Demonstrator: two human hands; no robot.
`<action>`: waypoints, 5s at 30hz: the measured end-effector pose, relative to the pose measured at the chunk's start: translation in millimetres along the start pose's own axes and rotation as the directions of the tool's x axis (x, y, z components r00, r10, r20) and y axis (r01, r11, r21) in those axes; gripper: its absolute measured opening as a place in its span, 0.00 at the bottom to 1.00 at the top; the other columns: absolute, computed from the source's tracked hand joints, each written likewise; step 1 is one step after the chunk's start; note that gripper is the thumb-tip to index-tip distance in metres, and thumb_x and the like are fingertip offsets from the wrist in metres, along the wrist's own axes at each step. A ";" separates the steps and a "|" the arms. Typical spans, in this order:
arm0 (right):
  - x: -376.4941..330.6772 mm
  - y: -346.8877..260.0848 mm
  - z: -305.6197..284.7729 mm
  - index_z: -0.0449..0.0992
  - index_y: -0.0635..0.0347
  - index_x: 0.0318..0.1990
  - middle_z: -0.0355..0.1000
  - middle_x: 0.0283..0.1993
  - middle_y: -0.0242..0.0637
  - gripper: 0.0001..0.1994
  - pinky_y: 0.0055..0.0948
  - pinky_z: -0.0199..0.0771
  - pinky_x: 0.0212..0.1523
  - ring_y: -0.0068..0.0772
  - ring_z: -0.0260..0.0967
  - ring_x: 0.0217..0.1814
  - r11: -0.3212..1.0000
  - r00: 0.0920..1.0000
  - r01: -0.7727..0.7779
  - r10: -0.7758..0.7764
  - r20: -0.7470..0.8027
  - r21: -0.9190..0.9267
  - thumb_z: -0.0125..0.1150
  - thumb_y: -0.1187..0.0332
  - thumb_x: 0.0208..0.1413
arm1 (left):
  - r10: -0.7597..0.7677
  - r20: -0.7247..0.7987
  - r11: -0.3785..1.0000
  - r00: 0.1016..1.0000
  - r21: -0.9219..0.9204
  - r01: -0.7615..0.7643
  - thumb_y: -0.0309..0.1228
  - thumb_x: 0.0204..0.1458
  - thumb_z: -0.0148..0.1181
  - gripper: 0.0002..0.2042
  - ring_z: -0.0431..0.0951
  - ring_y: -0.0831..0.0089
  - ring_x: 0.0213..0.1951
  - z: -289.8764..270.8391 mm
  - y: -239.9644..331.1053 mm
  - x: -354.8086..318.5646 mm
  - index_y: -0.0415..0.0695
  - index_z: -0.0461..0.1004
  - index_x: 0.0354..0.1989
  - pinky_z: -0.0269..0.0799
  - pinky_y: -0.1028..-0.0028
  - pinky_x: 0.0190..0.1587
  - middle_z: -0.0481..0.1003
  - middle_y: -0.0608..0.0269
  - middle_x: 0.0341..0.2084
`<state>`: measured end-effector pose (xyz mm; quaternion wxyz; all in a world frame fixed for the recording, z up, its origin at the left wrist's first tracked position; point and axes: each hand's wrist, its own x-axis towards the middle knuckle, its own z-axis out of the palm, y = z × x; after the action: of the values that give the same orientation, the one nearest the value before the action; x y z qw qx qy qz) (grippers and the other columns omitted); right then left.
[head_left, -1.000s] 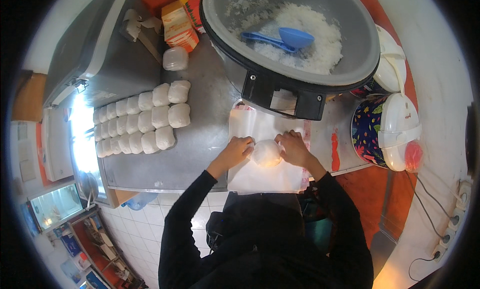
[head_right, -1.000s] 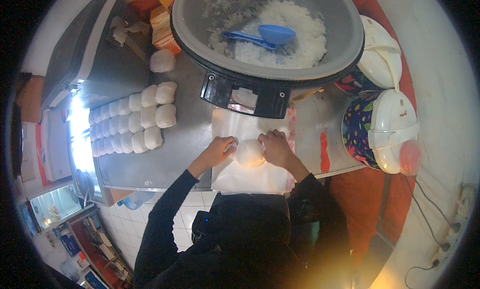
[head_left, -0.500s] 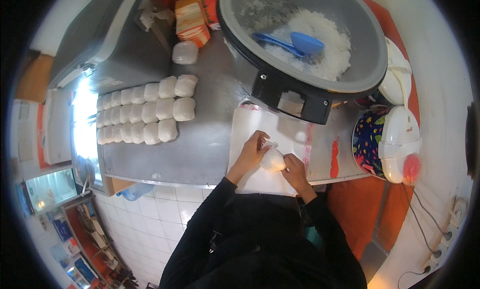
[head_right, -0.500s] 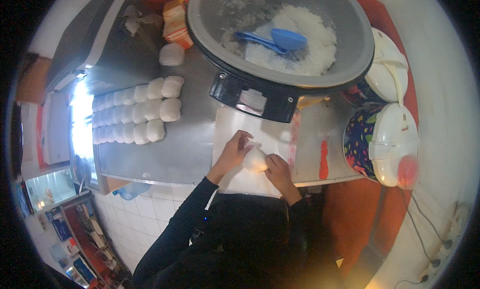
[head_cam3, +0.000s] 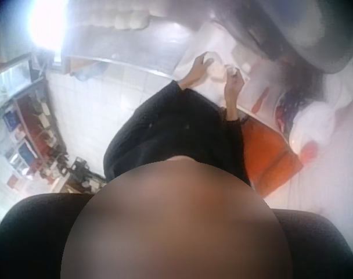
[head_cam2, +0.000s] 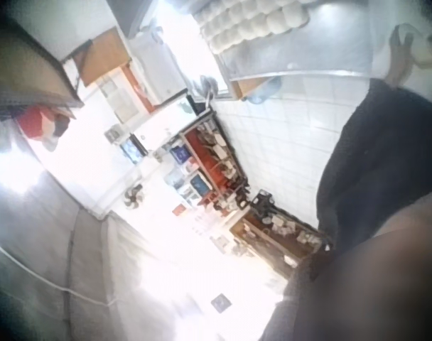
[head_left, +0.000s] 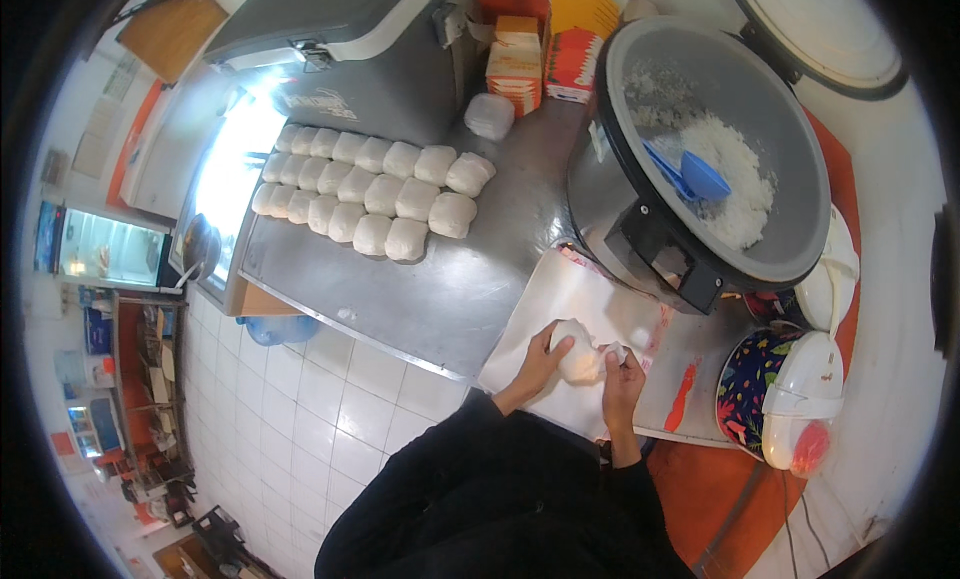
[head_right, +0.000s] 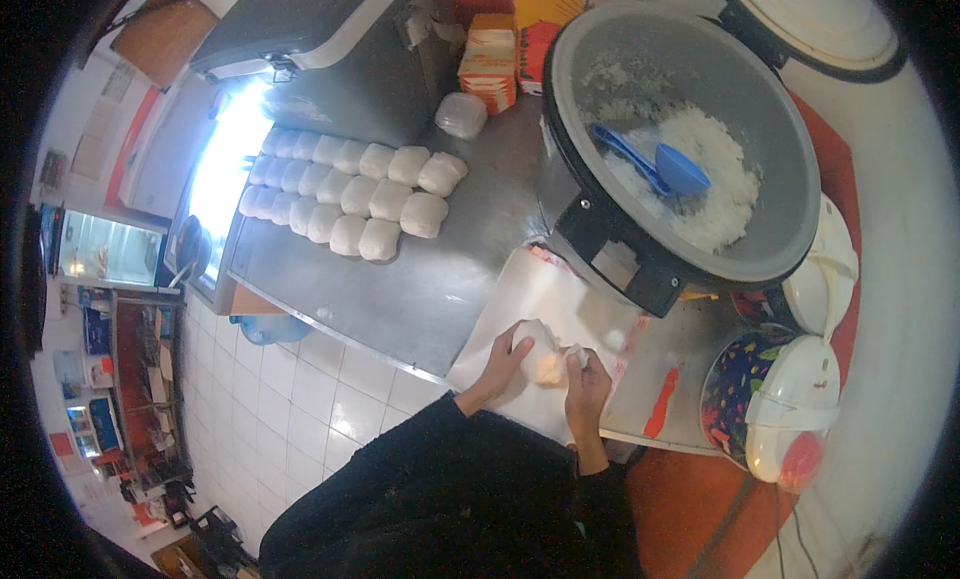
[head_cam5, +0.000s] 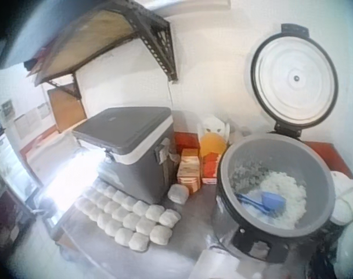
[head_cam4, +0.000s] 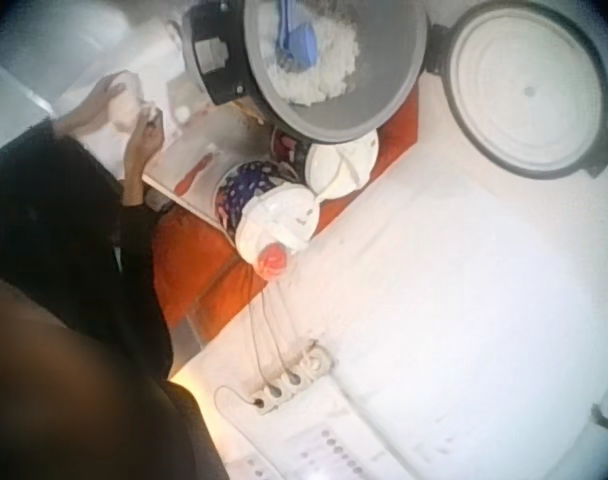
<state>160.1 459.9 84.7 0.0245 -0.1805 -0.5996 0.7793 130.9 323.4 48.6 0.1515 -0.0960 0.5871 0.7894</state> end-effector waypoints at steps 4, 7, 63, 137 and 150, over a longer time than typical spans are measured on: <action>-1.1 9.5 18.3 0.66 0.65 0.49 0.67 0.48 0.36 0.13 0.29 0.61 0.58 0.29 0.62 0.56 0.906 0.980 -0.193 0.195 0.034 0.376 0.44 0.64 0.66 | 0.160 0.226 0.985 0.961 0.033 -0.172 0.40 0.45 0.68 0.27 0.70 0.74 0.45 -5.0 31.1 -12.6 0.36 0.68 0.49 0.64 0.74 0.51 0.72 0.60 0.40; 3.4 -1.4 42.3 0.61 0.63 0.51 0.63 0.52 0.38 0.15 0.31 0.59 0.60 0.32 0.60 0.59 0.876 0.916 -0.399 0.395 0.070 0.273 0.42 0.60 0.66 | 0.306 0.242 0.921 0.921 0.168 -0.350 0.41 0.45 0.64 0.26 0.69 0.74 0.45 -14.5 50.2 -9.5 0.37 0.67 0.49 0.63 0.74 0.51 0.71 0.61 0.40; 89.6 -160.2 168.6 0.64 0.59 0.59 0.65 0.56 0.49 0.24 0.38 0.67 0.52 0.47 0.64 0.54 0.618 0.340 0.768 -0.170 0.925 -0.169 0.55 0.60 0.57 | 0.641 0.020 0.288 0.768 0.921 -0.264 0.31 0.49 0.59 0.37 0.47 0.44 0.67 -144.2 92.7 88.2 0.36 0.48 0.66 0.40 0.51 0.68 0.52 0.42 0.65; 241.0 -239.6 27.7 0.46 0.60 0.69 0.73 0.31 0.59 0.32 0.48 0.74 0.37 0.59 0.74 0.32 0.188 0.682 0.489 0.526 0.508 -0.852 0.48 0.76 0.55 | 0.857 -0.034 -0.434 -0.513 0.486 -0.758 0.55 0.56 0.42 0.10 0.60 0.79 0.45 116.5 104.9 139.3 0.79 0.71 0.29 0.44 0.48 0.58 0.59 0.83 0.25; 198.4 -264.1 46.7 0.53 0.67 0.65 0.73 0.36 0.60 0.34 0.48 0.75 0.40 0.57 0.74 0.39 0.059 0.727 0.537 0.474 0.497 -0.842 0.57 0.73 0.48 | 0.923 0.290 -0.380 -0.254 0.573 -0.726 0.53 0.52 0.42 0.14 0.57 0.77 0.57 99.3 95.9 117.8 0.76 0.70 0.45 0.42 0.50 0.61 0.63 0.82 0.37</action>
<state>-86.7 541.0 294.0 -0.3101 0.1723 -0.9238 0.1439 -10.4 407.9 124.9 -0.5983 0.3198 0.6483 0.3457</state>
